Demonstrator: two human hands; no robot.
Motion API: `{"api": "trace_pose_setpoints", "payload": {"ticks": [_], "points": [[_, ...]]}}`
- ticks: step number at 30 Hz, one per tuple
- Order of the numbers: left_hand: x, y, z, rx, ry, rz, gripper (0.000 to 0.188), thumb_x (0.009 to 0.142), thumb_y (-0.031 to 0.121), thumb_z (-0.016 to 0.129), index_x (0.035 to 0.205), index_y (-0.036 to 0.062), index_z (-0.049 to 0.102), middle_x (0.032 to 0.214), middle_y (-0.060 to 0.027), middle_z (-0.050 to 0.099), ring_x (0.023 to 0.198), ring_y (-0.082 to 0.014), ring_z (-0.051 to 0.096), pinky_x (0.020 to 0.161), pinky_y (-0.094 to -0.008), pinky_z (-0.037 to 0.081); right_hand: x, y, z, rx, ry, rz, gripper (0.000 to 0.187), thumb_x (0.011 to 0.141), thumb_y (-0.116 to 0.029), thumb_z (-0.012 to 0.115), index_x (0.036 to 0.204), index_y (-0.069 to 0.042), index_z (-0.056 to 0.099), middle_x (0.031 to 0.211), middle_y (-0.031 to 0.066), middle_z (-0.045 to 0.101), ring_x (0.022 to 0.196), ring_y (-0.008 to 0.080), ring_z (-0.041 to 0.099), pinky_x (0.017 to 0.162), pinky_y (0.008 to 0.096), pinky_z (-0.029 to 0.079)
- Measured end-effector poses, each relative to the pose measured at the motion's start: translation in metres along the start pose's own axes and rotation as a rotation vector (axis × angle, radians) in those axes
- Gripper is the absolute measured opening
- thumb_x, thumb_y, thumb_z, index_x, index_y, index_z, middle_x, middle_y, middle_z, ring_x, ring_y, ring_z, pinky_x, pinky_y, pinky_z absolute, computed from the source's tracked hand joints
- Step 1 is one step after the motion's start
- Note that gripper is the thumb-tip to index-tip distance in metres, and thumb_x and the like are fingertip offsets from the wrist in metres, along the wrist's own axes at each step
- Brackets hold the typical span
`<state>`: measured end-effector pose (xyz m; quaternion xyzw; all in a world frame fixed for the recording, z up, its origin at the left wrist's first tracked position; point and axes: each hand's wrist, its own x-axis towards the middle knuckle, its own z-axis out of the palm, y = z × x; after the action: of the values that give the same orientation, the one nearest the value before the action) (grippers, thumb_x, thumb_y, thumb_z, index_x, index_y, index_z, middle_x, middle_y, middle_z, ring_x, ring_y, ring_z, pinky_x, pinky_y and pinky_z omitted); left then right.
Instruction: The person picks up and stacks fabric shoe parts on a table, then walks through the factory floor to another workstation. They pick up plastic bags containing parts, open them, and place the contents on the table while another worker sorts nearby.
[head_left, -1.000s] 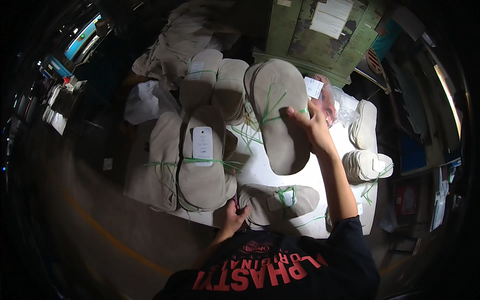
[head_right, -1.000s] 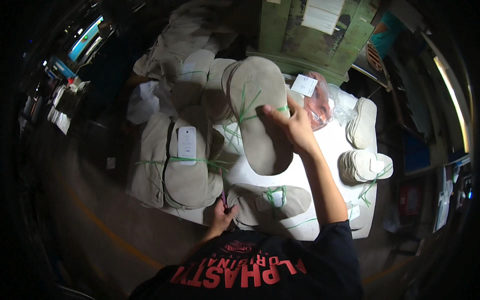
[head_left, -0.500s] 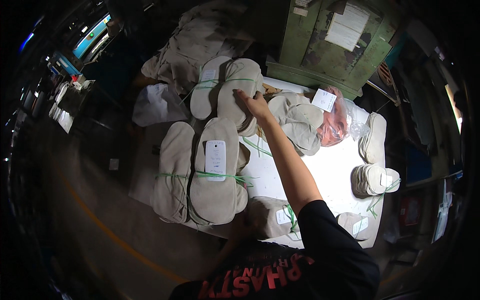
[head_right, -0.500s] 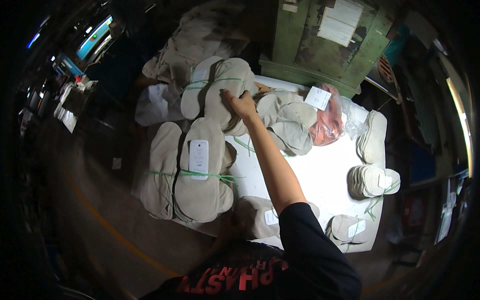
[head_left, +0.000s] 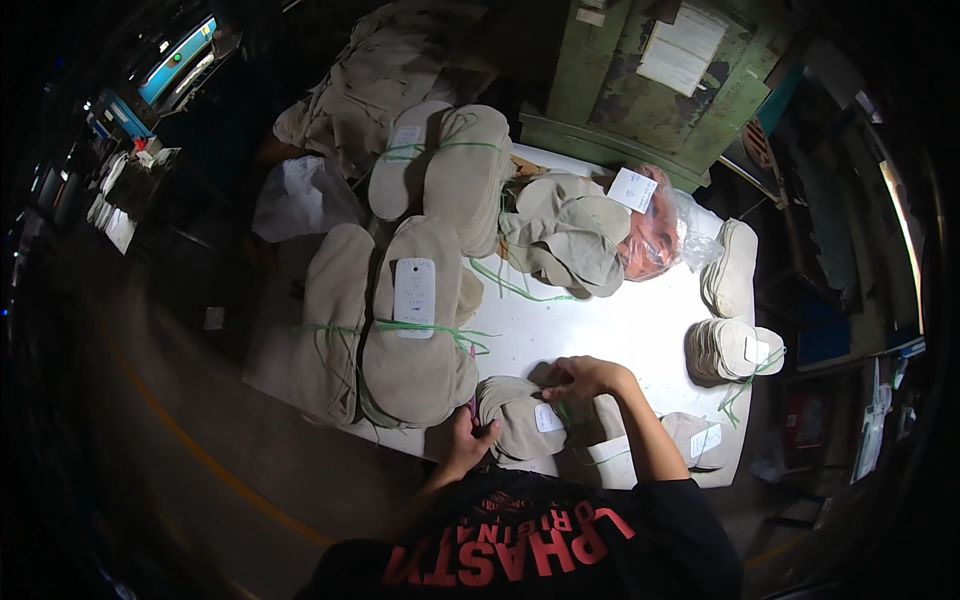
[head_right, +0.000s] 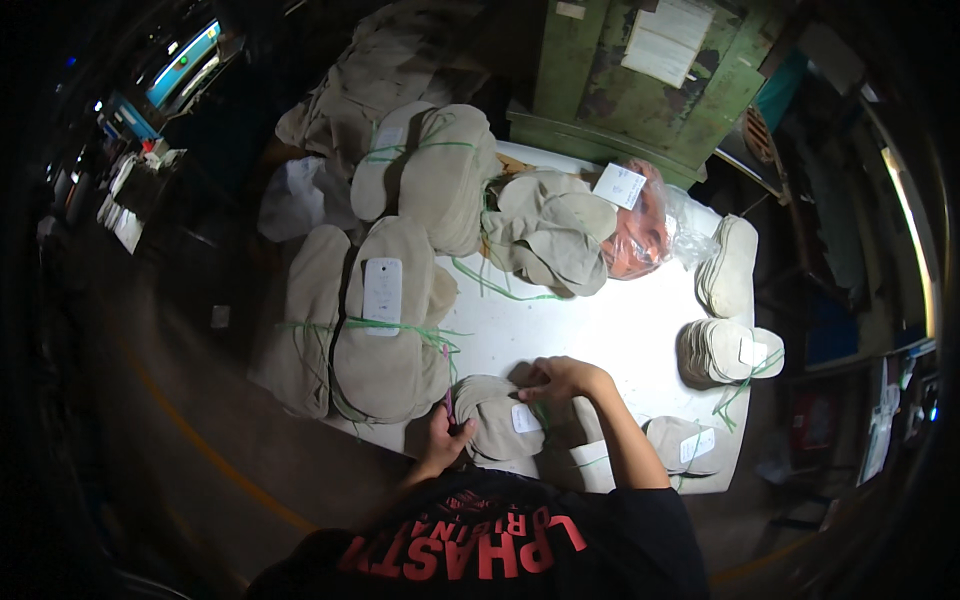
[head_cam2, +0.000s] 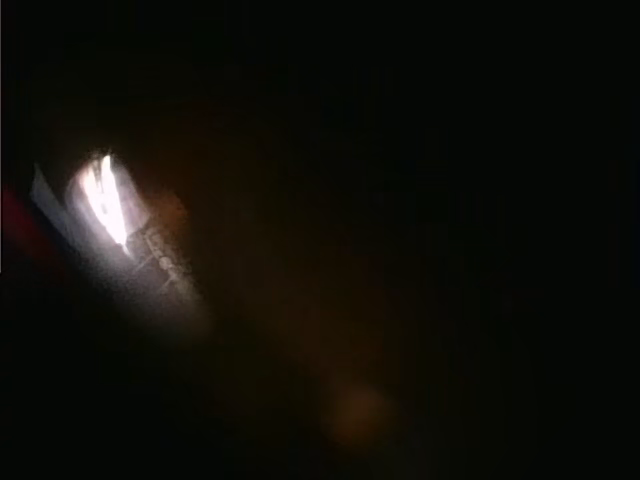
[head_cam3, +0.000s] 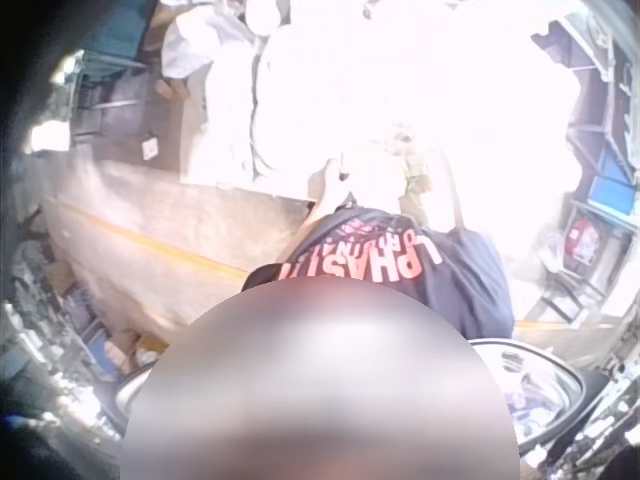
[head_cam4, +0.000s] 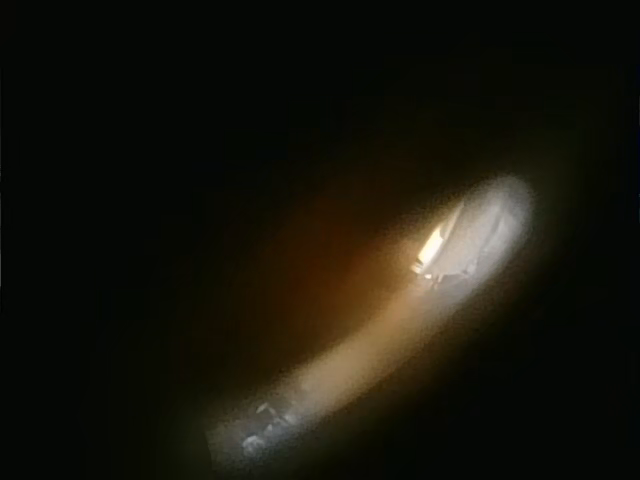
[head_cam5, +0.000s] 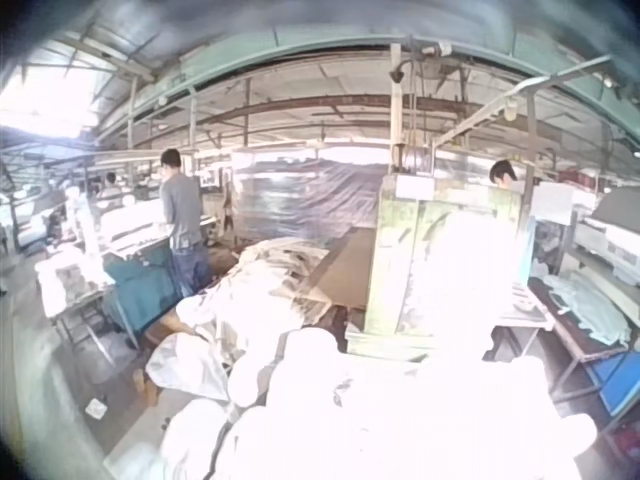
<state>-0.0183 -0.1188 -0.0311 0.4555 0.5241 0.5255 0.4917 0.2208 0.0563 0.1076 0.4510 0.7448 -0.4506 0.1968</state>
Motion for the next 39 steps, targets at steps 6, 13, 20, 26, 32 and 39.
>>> {"api": "trace_pose_setpoints", "payload": {"ticks": [6,13,20,26,32,39], "points": [[-0.003,0.023,0.004,0.003,-0.014,-0.067,0.035,0.084,0.017,0.079,0.094,0.0060,0.048,0.082,0.0030,0.038,0.073,-0.0089,0.037,0.062,-0.0248,0.034,-0.036,0.004,0.037,0.126,-0.005,-0.099,0.079,0.074,-0.055,0.081,0.126,0.000,0.060,0.111,0.0234,0.065,0.109,0.0409,0.061,0.095,0.0414,0.050],[-0.002,0.029,0.003,0.097,-0.002,0.007,0.040,0.083,0.018,0.081,0.085,0.0075,0.043,0.078,0.0032,0.031,0.070,-0.0093,0.031,0.059,-0.0270,0.030,-0.057,0.005,0.071,0.026,0.256,-0.265,0.079,0.079,-0.051,0.077,0.135,0.000,0.055,0.114,0.0243,0.068,0.105,0.0385,0.065,0.091,0.0410,0.052],[-0.003,0.040,0.000,-0.016,-0.058,-0.139,0.031,0.099,0.030,0.062,0.089,0.0069,0.044,0.077,-0.0026,0.048,0.060,-0.0112,0.051,0.052,-0.0236,0.043,-0.078,0.009,0.050,0.022,0.394,-0.213,0.071,0.078,-0.049,0.076,0.132,-0.005,0.062,0.104,0.0200,0.071,0.092,0.0352,0.070,0.081,0.0402,0.054],[-0.005,0.033,-0.001,-0.337,-0.105,-0.461,0.034,0.107,0.034,0.042,0.107,0.0005,0.049,0.079,-0.0132,0.066,0.057,-0.0267,0.070,0.047,-0.0338,0.058,-0.065,-0.034,-0.038,0.588,0.936,-0.331,0.067,0.082,-0.020,0.082,0.137,0.007,0.054,0.123,0.0163,0.068,0.111,0.0161,0.063,0.098,0.0307,0.048],[-0.003,0.025,-0.007,-0.026,-0.108,-0.265,0.043,0.109,0.031,0.038,0.091,0.0009,0.062,0.071,-0.0107,0.069,0.061,-0.0219,0.068,0.059,-0.0324,0.053,-0.064,-0.139,-0.142,1.108,0.997,-0.738,0.048,0.093,-0.019,0.073,0.133,0.002,0.059,0.114,0.0068,0.069,0.098,0.0106,0.063,0.087,0.0243,0.050],[0.003,0.055,-0.011,-0.255,-0.217,-0.568,0.045,0.110,0.034,0.029,0.100,-0.0038,0.050,0.073,-0.0195,0.066,0.060,-0.0251,0.071,0.052,-0.0301,0.056,0.078,-0.184,-0.255,1.495,0.875,-0.713,0.048,0.088,-0.027,0.078,0.120,0.007,0.064,0.108,0.0118,0.070,0.089,0.0172,0.067,0.080,0.0291,0.053]]}}
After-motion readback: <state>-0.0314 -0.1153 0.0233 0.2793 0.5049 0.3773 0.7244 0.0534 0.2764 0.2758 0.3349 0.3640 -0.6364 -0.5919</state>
